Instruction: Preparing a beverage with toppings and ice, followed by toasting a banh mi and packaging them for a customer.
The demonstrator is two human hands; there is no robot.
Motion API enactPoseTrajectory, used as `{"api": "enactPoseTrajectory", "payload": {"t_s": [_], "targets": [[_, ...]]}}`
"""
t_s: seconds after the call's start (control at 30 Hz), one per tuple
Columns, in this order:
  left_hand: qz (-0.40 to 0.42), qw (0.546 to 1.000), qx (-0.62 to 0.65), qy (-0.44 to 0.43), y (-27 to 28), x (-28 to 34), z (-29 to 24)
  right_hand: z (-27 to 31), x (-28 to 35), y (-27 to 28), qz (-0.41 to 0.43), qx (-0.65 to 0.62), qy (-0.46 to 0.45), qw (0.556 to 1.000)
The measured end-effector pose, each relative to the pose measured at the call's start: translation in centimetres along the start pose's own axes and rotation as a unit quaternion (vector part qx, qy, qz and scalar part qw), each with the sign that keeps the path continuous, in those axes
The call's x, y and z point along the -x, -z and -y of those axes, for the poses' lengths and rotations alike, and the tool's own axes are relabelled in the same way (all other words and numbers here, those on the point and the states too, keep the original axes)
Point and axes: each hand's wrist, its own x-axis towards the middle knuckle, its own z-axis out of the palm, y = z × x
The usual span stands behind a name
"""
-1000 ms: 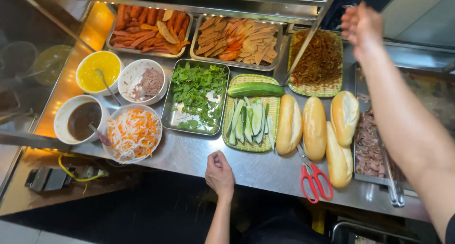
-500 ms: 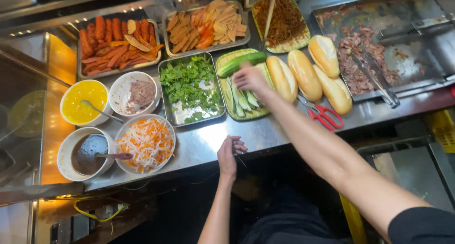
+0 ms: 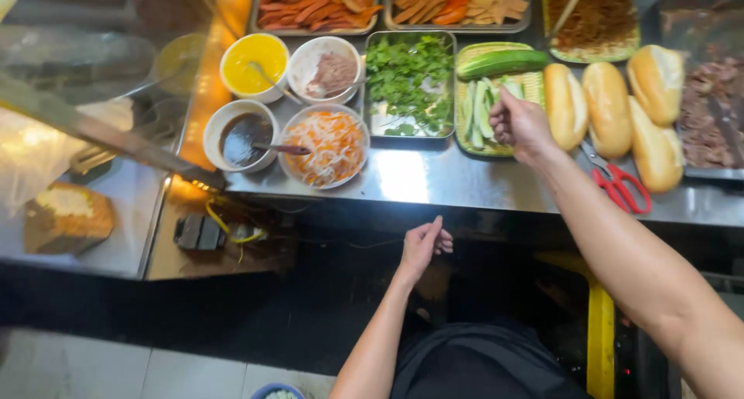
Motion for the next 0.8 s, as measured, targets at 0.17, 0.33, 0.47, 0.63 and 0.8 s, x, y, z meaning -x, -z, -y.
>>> {"api": "enactPoseTrajectory", "payload": {"t_s": [0.17, 0.33, 0.47, 0.63, 0.8], "targets": [[-0.118, 0.978, 0.098, 0.139, 5.0, 9.1, -0.5, 0.6, 1.2, -3.2, 0.044, -0.032, 0.012, 0.998], [-0.304, 0.932, 0.150, 0.129, 8.6, 16.7, 2.0, -1.5, -1.5, -7.6, 0.105, -0.104, 0.055, 0.988], [-0.414, 0.861, 0.271, 0.119, 8.6, 22.0, 3.6, -0.7, -3.4, -13.2, 0.173, -0.126, 0.084, 0.973], [-0.420, 0.804, 0.409, 0.103, 9.2, 26.4, 3.7, 1.1, 0.4, -22.8, 0.263, -0.072, 0.123, 0.954], [-0.410, 0.790, 0.455, 0.015, 14.7, 28.4, 4.0, 0.1, 8.1, -34.2, 0.412, -0.007, 0.166, 0.896]]}}
